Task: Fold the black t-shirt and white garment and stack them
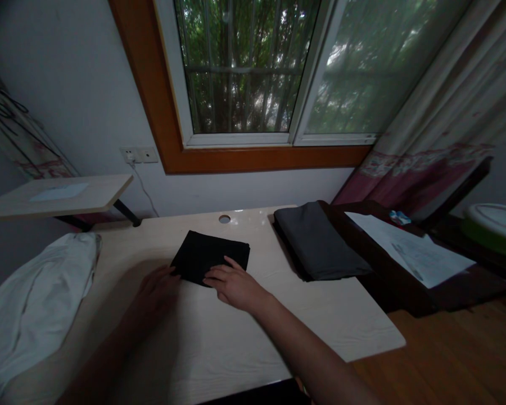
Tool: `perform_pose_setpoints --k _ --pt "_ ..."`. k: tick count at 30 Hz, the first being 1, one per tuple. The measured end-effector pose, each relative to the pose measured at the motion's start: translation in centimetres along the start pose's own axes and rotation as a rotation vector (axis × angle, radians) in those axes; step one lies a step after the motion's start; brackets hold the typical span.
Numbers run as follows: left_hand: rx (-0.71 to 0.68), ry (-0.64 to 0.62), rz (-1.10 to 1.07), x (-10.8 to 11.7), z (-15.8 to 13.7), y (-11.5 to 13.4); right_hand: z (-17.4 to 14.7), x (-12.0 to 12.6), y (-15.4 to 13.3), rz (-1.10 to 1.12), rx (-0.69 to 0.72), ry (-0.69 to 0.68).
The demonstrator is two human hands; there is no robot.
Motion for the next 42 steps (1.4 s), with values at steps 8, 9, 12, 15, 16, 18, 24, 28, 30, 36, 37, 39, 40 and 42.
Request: perform_pose_setpoints --k 8,9,12,15,16,18,24,28,30,36,37,39,40,42 --pt "-0.018 -0.126 0.138 -2.1 0.0 -0.3 -0.9 -0.4 -0.4 -0.02 0.099 0.035" --pt "-0.001 -0.128 0.151 -2.2 0.0 -0.3 -1.4 -0.3 -0.1 -0.042 0.091 0.055" --pt "0.032 -0.125 0.179 -2.3 0.0 -0.2 -3.2 0.6 0.9 -0.111 0.036 0.125" --pt "0.036 -0.127 0.192 -2.4 0.0 -0.3 -4.9 1.4 2.1 -0.16 -0.034 0.169" --pt "0.039 -0.131 0.195 -2.4 -0.1 -0.3 -5.5 1.6 2.4 -0.171 -0.057 0.177" --pt "0.049 -0.139 0.197 -2.5 -0.1 -0.4 -6.3 2.0 3.0 -0.19 -0.104 0.19" --pt "0.062 -0.126 0.193 -2.4 -0.2 -0.4 -7.3 2.3 3.8 -0.231 -0.168 0.189" --pt "0.046 -0.091 0.203 -2.3 0.1 -0.3 -6.9 2.3 3.9 -0.243 -0.157 0.17" --pt "0.01 -0.086 0.209 -2.4 0.4 0.0 -6.6 2.3 3.9 -0.246 -0.144 0.161" --pt "-0.075 -0.079 0.217 -2.8 2.0 2.1 -6.0 2.8 3.6 -0.241 -0.13 0.216" --pt "-0.086 -0.073 0.21 -2.9 2.4 2.5 -5.9 3.1 3.4 -0.234 -0.128 0.246" --pt "-0.103 -0.062 0.185 -2.9 3.1 3.1 -5.9 3.9 2.9 -0.207 -0.118 0.317" --pt "-0.106 -0.06 0.167 -2.9 3.5 3.4 -5.8 4.4 2.6 -0.19 -0.112 0.356" --pt "-0.106 -0.062 0.123 -2.9 4.1 3.5 -5.7 5.5 2.1 -0.148 -0.102 0.426"
Point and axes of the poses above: each hand's wrist, its own z-axis towards the middle knuckle, its own x-axis out of the back of the hand, y = z × x, the point moved 7 cm from there along z, towards the middle knuckle, and after that the axes turned 12 degrees about x, right-handed, at the moved point
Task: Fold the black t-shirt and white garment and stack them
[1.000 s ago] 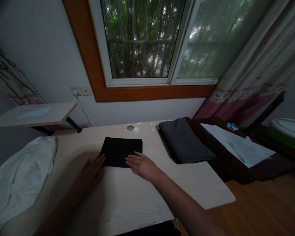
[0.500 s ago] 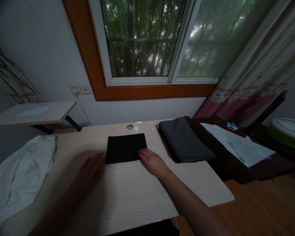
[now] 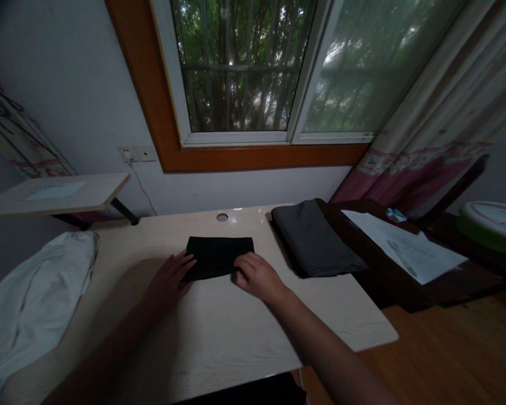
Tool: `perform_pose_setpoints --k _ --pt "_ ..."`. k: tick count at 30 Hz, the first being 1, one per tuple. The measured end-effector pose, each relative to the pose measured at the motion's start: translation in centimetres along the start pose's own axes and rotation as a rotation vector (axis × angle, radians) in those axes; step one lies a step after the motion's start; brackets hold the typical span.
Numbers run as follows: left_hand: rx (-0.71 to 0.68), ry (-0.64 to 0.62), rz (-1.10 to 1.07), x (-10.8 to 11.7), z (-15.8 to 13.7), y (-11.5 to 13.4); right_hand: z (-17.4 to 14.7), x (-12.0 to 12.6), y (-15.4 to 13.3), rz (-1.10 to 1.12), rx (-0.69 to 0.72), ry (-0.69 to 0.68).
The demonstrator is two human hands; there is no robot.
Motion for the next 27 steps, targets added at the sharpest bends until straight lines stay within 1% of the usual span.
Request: perform_pose_setpoints --k 3,5,7,9,12,14,15,18,21,22,24,27 --pt "-0.002 0.008 -0.111 0.5 0.6 -0.2 0.8 1.7 0.0 0.097 -0.039 0.072" --pt "0.033 0.027 -0.212 1.3 0.8 -0.6 1.1 2.7 0.5 0.18 -0.111 0.107" --pt "0.135 0.032 -0.33 2.5 1.0 -1.3 1.1 3.7 1.5 0.257 -0.24 0.159" --pt "0.279 0.0 -0.462 3.7 1.1 -2.0 1.1 4.4 2.6 0.357 -0.388 0.226" --pt "0.468 -0.051 -0.658 5.3 1.3 -2.2 1.3 4.5 4.0 0.551 -0.544 0.328" --pt "0.57 -0.064 -0.794 5.7 1.5 -2.3 1.5 3.7 4.8 0.651 -0.602 0.362" --pt "0.621 -0.075 -0.863 5.6 1.5 -2.4 1.5 3.0 5.3 0.678 -0.625 0.365" --pt "0.741 -0.152 -1.011 3.5 1.4 -2.9 0.5 -0.1 7.0 0.685 -0.719 0.332" --pt "0.803 -0.168 -1.011 1.3 1.2 -4.3 -1.5 -3.9 8.3 0.703 -0.844 0.258" --pt "0.818 -0.162 -0.992 0.8 1.0 -4.8 -1.9 -5.0 8.5 0.713 -0.86 0.224" --pt "0.842 -0.171 -0.963 -0.1 0.8 -5.8 -2.5 -6.3 8.5 0.73 -0.846 0.17" --pt "0.844 -0.211 -0.96 -0.9 0.6 -6.5 -2.5 -6.8 8.4 0.754 -0.794 0.129"
Point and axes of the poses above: each hand's wrist, its own z-axis towards the middle knuckle, its own x-axis out of the back of the hand, y = z × x, the point moved 7 cm from there along z, towards the middle knuckle, and after that the axes turned 12 degrees about x, right-handed, at the moved point
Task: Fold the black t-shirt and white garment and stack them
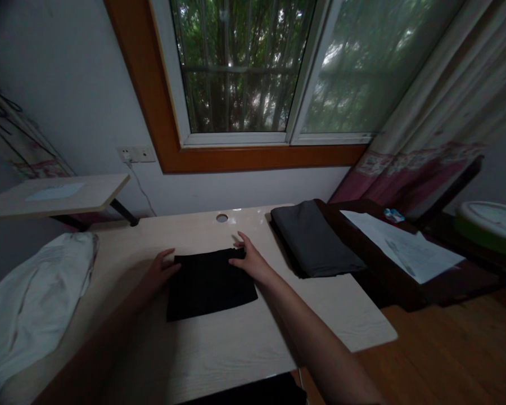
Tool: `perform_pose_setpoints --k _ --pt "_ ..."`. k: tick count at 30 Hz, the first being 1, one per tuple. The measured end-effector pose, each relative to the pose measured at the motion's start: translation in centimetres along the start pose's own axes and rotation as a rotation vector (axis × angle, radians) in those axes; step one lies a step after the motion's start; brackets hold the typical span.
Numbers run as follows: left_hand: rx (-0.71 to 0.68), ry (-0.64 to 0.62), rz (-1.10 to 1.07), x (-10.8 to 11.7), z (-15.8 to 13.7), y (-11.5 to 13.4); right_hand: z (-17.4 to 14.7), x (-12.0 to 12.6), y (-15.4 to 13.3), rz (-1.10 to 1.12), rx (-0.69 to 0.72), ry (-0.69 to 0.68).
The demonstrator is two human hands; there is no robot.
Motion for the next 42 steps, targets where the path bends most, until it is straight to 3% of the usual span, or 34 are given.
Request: perform_pose_setpoints --k 6,11,15,19,23,26,30,34,39,42 --pt "-0.048 -0.097 0.082 -0.6 0.0 -0.7 0.4 0.8 0.2 -0.025 0.017 0.064" --pt "-0.073 -0.04 0.129 -0.5 0.5 -1.7 0.8 1.2 0.5 -0.157 0.031 0.173" --pt "-0.098 0.031 0.147 -0.2 0.9 -2.2 0.8 1.2 -1.6 -0.372 0.156 0.199" --pt "-0.12 0.078 0.132 0.1 0.8 -2.0 -0.3 -0.5 -6.0 -0.628 0.363 0.051" --pt "-0.123 0.166 0.144 0.9 0.4 -1.4 -2.6 -4.5 -9.4 -0.748 0.545 -0.224" --pt "-0.127 0.248 0.18 1.6 0.0 -0.7 -4.7 -7.7 -9.9 -0.748 0.629 -0.45" --pt "-0.108 0.297 0.162 2.4 0.0 -0.7 -5.9 -9.3 -8.9 -0.774 0.646 -0.534" --pt "-0.096 0.321 0.123 2.9 0.7 -1.5 -5.3 -8.6 -7.8 -0.828 0.658 -0.536" --pt "-0.055 0.284 0.098 2.7 1.2 -2.4 -4.1 -6.2 -7.3 -0.88 0.647 -0.434" --pt "-0.146 0.345 0.176 2.8 0.6 -1.5 -4.0 -4.6 -7.2 -0.936 0.598 -0.348"
Point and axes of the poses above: each hand's wrist, its own z-axis towards the middle knuckle, its own x-axis out of the back of the hand, y = z × x, the point moved 7 cm from there along z, towards the middle knuckle, and after that the axes turned 12 degrees about x, right-handed, at the moved point
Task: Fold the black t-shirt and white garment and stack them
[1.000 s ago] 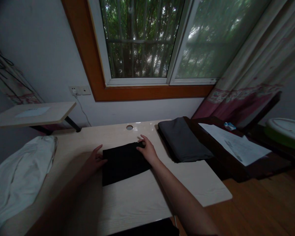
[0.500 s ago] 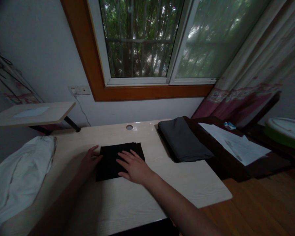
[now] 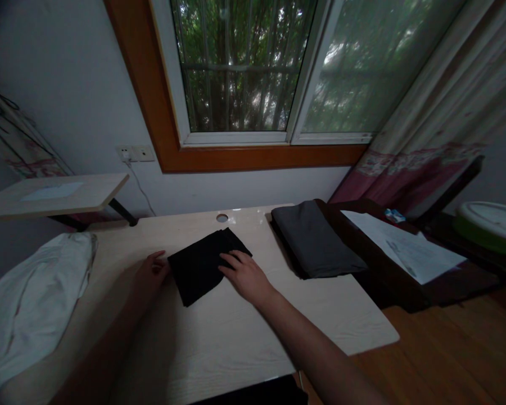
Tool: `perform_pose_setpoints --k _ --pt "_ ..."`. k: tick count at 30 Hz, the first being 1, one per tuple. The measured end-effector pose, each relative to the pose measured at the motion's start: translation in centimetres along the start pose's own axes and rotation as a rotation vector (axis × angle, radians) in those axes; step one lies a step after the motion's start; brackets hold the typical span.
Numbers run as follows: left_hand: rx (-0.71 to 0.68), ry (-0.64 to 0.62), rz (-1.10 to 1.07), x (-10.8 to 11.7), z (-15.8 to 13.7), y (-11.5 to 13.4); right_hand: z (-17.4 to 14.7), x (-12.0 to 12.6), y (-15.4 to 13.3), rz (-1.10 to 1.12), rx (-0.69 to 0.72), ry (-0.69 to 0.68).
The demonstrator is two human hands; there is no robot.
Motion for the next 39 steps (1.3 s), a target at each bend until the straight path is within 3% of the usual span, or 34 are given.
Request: perform_pose_setpoints --k 4,12,19,23,28,34,39 --pt "-0.271 0.085 0.13 0.7 -0.9 2.3 -1.0 0.1 0.8 0.01 -0.065 -0.026" --pt "-0.46 -0.157 0.238 -1.6 -2.5 3.5 -1.5 0.1 2.7 0.168 -0.109 0.006" --pt "-0.572 -0.337 0.299 -3.2 -4.8 4.6 -2.3 0.1 5.8 0.257 -0.279 0.236" --pt "-0.687 -0.394 0.28 -4.4 -6.4 4.9 -2.8 -0.2 7.6 0.252 -0.445 0.348" --pt "-0.792 -0.475 0.274 -5.7 -8.9 6.0 -2.3 -0.7 8.3 0.306 -0.622 0.29" --pt "-0.789 -0.59 0.248 -6.1 -10.6 7.2 -1.3 -1.8 7.8 0.444 -0.735 0.136" --pt "-0.732 -0.513 0.199 -5.6 -9.0 6.8 -0.5 -2.4 7.0 0.504 -0.719 0.085"
Point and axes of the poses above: each hand's wrist, its own z-axis towards the middle knuckle, its own x-axis out of the back of the hand, y = z × x, the point moved 7 cm from there along z, towards the middle knuckle, and after that the axes turned 12 degrees about x, right-handed, at the moved point
